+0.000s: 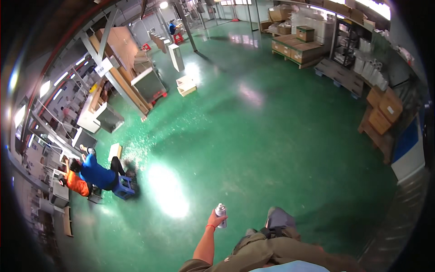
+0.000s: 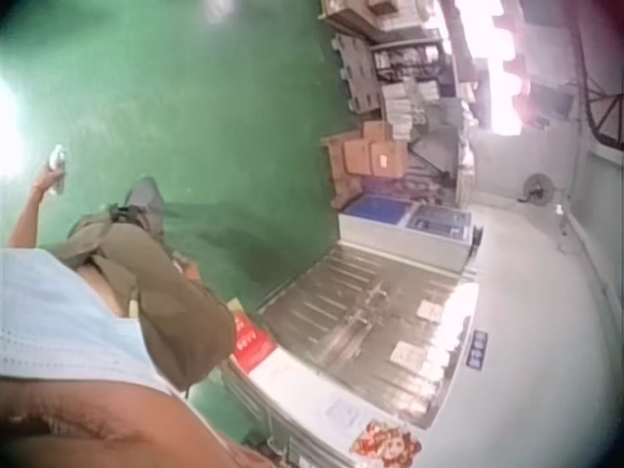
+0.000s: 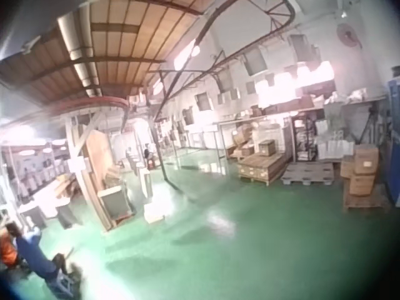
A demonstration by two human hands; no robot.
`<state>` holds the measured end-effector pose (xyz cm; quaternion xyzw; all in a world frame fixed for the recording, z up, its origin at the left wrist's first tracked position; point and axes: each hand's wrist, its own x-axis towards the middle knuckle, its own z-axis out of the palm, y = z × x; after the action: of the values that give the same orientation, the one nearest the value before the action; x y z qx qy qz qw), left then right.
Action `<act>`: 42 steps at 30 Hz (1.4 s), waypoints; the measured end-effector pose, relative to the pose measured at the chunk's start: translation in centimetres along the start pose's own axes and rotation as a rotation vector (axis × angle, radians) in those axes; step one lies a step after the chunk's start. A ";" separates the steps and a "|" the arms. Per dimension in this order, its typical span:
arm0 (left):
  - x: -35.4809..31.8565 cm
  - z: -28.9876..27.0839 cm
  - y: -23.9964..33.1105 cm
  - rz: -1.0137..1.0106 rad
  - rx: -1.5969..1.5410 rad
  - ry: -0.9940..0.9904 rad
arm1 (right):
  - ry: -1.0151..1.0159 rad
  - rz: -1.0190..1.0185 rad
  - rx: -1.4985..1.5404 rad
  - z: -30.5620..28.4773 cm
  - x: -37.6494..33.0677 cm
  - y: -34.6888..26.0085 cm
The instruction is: The recorder picks up a spray paint can from an office area and proceeds to spray paint several metal chassis and components on a fabrication floor.
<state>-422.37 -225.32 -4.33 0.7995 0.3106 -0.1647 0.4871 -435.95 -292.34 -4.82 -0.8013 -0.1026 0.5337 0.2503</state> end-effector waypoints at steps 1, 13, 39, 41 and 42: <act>2.9 -2.3 1.5 0.038 -0.028 0.056 | -0.004 0.352 0.358 -3.2 4.1 -3.9; 30.9 -7.4 20.7 -0.145 -0.035 0.223 | 0.199 0.257 0.550 -54.8 46.3 -16.3; 121.7 -41.2 71.3 0.053 -0.090 0.214 | 0.010 0.616 0.592 -110.5 87.0 -64.6; 127.3 -42.9 73.6 0.050 -0.107 0.253 | 0.017 0.627 0.569 -117.0 93.1 -66.0; 130.0 -43.4 74.0 0.038 -0.132 0.262 | 0.023 0.624 0.550 -120.9 96.4 -66.7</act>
<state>-277.59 -168.02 -7.37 0.7862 0.3667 -0.0289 0.4966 -280.05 -229.10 -11.38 -0.7032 0.2945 0.5824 0.2822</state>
